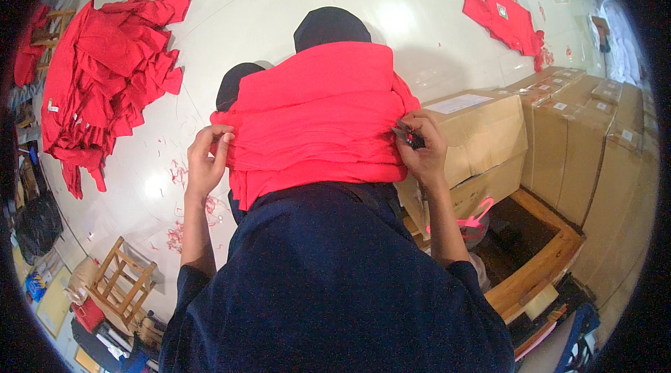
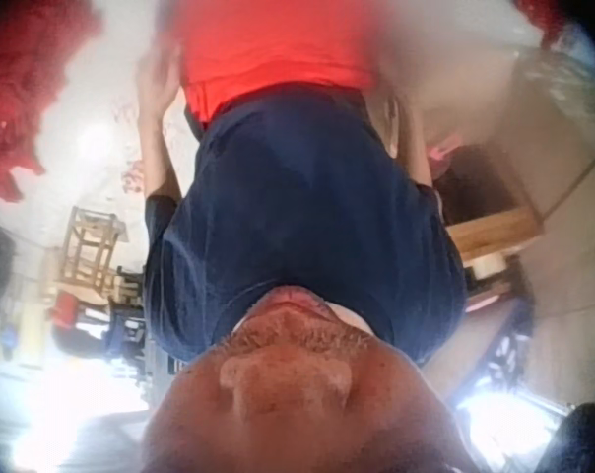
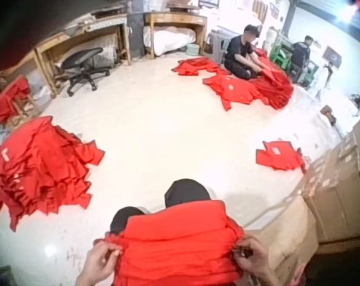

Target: The person sits on the floor and uses small scissors to trim loose threads and tags from a red garment held on their lap. The person repeatedly snips small fibers and discards them onto the floor.

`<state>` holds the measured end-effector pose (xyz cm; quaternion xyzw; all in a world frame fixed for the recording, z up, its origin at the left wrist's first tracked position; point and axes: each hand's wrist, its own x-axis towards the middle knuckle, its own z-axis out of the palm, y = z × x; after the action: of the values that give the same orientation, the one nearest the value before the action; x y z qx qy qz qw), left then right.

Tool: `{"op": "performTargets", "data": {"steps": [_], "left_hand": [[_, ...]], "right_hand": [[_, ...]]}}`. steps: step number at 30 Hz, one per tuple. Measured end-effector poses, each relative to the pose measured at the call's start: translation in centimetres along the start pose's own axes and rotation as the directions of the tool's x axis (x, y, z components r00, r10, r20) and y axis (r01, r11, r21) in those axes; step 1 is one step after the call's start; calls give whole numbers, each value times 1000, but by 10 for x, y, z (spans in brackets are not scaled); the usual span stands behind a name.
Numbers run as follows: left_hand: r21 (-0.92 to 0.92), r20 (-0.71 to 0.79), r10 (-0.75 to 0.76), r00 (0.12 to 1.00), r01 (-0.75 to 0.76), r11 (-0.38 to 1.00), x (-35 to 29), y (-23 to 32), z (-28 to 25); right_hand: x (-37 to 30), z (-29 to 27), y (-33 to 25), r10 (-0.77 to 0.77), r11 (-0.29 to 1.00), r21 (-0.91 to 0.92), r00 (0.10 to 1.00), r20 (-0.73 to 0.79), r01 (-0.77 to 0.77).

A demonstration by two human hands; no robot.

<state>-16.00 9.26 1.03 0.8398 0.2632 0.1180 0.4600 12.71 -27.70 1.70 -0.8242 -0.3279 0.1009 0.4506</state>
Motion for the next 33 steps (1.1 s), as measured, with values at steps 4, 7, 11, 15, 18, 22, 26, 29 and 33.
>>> {"op": "performTargets", "data": {"steps": [4, 7, 11, 15, 18, 22, 26, 29, 33], "left_hand": [[-12, -27, 11, 1000, -11, 1000, 4, 8, 0], [-5, -27, 29, 999, -29, 1000, 16, 16, -2], [9, -26, 75, 997, -75, 997, 46, 37, 6], [-3, 89, 373, 923, -375, 927, 83, 83, 38], [-135, 355, 498, 791, -484, 864, 89, 115, 79], [35, 580, 458, 674, -582, 813, 67, 110, 134], [28, 673, 418, 611, -586, 810, 65, 109, 128], [-9, 682, 429, 593, -579, 815, 68, 110, 125], [-83, 712, 447, 541, -567, 819, 82, 124, 113]], "right_hand": [[7, -3, -7, -34, 999, -6, 999, 19, 34], [10, -6, -6, -49, 999, -11, 998, 34, 50], [15, -11, -10, -67, 998, -11, 996, 52, 68], [17, -10, -15, -31, 999, -27, 997, 72, 33], [18, -8, -15, -38, 999, -31, 996, 79, 41], [11, -11, -8, -34, 999, -6, 992, 119, 35], [22, -18, 0, 67, 993, 89, 993, 99, -76], [59, -10, -10, 255, 967, 23, 964, -71, -254], [127, 14, 20, 408, 910, -42, 909, -84, -412]]}}
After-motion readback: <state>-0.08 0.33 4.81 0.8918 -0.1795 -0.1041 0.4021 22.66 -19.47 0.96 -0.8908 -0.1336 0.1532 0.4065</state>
